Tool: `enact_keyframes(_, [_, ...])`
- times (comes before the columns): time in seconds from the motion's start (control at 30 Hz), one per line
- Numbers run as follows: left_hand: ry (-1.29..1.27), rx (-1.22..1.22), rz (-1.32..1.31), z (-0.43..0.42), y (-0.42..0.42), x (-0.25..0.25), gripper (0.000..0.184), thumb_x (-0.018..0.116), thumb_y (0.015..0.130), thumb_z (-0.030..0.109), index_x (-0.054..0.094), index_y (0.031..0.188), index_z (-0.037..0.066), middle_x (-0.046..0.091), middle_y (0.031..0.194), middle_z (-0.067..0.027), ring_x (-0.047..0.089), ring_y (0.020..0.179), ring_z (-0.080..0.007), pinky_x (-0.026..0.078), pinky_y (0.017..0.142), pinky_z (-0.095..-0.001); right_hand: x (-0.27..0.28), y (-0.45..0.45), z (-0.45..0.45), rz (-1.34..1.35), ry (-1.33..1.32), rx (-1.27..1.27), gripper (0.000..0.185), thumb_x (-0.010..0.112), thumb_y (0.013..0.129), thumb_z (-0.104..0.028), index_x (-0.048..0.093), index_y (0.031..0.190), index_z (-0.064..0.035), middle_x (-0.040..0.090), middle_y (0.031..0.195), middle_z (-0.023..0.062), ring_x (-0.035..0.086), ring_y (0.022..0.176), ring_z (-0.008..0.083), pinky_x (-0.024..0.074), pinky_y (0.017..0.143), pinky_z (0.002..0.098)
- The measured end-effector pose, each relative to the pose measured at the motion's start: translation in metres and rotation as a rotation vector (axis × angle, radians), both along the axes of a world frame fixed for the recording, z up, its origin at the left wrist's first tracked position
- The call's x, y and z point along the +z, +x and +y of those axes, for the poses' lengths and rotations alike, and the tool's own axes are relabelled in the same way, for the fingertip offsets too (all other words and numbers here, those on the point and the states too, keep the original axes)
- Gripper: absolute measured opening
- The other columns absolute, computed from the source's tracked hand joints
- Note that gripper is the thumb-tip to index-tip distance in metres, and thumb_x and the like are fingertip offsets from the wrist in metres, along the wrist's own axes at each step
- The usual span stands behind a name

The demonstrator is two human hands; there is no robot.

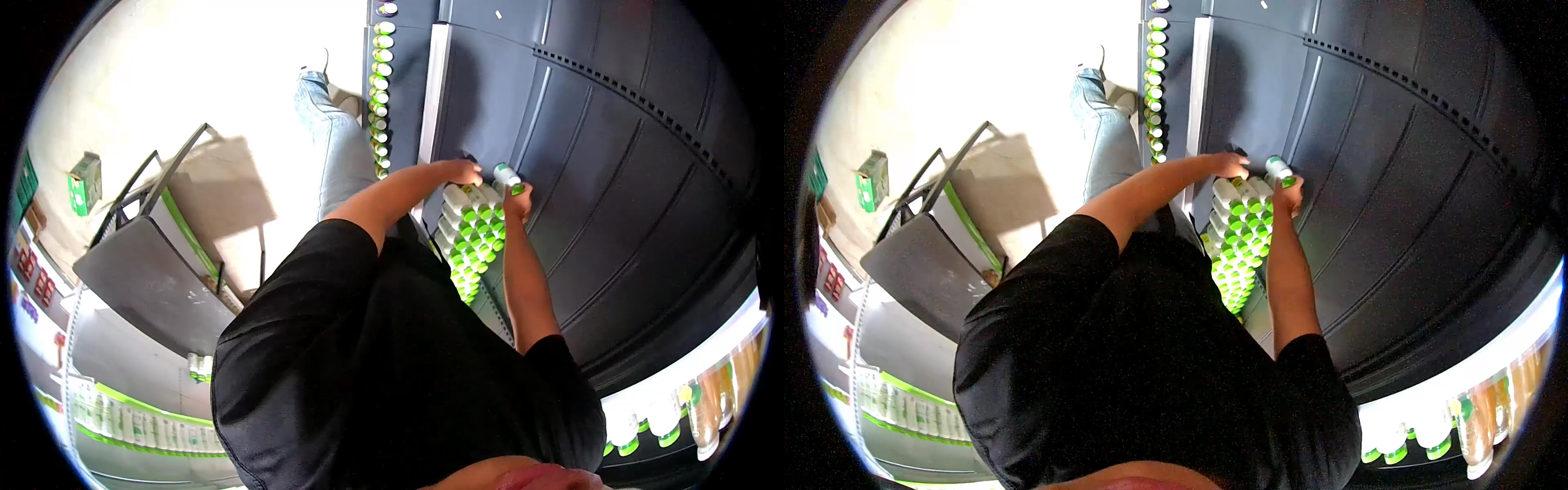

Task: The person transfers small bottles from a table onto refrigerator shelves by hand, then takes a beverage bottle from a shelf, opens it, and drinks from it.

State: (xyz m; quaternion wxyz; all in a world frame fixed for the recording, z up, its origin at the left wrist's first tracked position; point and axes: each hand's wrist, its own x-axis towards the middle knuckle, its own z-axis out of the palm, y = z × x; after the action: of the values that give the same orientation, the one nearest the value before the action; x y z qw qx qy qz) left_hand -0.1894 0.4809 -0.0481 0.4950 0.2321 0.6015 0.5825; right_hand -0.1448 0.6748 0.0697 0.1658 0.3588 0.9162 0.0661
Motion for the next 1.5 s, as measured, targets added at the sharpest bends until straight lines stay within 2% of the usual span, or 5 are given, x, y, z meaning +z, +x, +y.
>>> enact_keyframes(0.47, [-0.241, 0.041, -0.271, -0.223, -0.021, 0.019, 0.037, 0.056, 0.087, 0.024, 0.059, 0.124, 0.017, 0.062, 0.117, -0.0099, 0.062, 0.081, -0.0178, 0.051, 0.076, -0.0292, 0.010, -0.018, -0.010, -0.109, 0.149, -0.133, 0.047, 0.062, 0.083, -0.043, 0.047, 0.123, -0.0253, 0.060, 0.112, 0.0127, 0.060, 0.103, 0.0332, 0.0495, 0.081, 0.0487])
enact_keyframes(0.53, [-0.070, 0.217, 0.133, -0.271, 0.010, -0.062, 0.036, 0.058, 0.087, 0.027, 0.061, 0.121, 0.017, 0.062, 0.114, -0.0110, 0.059, 0.068, -0.0155, 0.051, 0.065, -0.0280, 0.002, -0.013, -0.004, -0.048, 0.219, -0.193, 0.049, 0.062, 0.083, -0.043, 0.046, 0.126, -0.0240, 0.060, 0.112, 0.0143, 0.060, 0.103, 0.0330, 0.0498, 0.080, 0.0490])
enact_keyframes(0.8, [-1.048, 0.610, -0.046, -0.533, 0.043, -0.067, 0.041, 0.057, 0.083, 0.041, 0.064, 0.114, 0.016, 0.066, 0.107, -0.0171, 0.062, 0.102, -0.0272, 0.047, 0.089, -0.0347, 0.040, -0.058, -0.100, 0.396, -0.088, 0.070, 0.039, 0.065, 0.079, -0.024, 0.048, 0.112, -0.0133, 0.059, 0.098, 0.0203, 0.060, 0.087, 0.0388, 0.0466, 0.077, 0.0471])
enact_keyframes(1.07, [-0.841, 0.995, -0.333, -0.639, 0.076, -0.057, 0.035, 0.058, 0.080, 0.037, 0.066, 0.104, 0.012, 0.066, 0.083, -0.0157, 0.064, 0.081, -0.0246, 0.050, 0.075, -0.0343, -0.025, -0.097, -0.293, 0.068, -0.721, 0.345, 0.017, 0.065, 0.078, -0.018, 0.058, 0.091, -0.0108, 0.059, 0.072, 0.0105, 0.060, 0.070, 0.0272, 0.0481, 0.067, 0.0388])
enact_keyframes(1.5, [-0.617, 1.477, -0.184, -0.612, 0.067, 0.054, 0.033, 0.059, 0.078, 0.029, 0.066, 0.108, 0.016, 0.067, 0.103, -0.0145, 0.062, 0.099, -0.0274, 0.047, 0.089, -0.0342, -0.014, -0.314, -0.540, -0.142, -1.121, 1.099, 0.017, 0.061, 0.084, -0.018, 0.060, 0.089, -0.0019, 0.058, 0.064, 0.0044, 0.053, 0.054, 0.0115, 0.0439, 0.050, 0.0279])
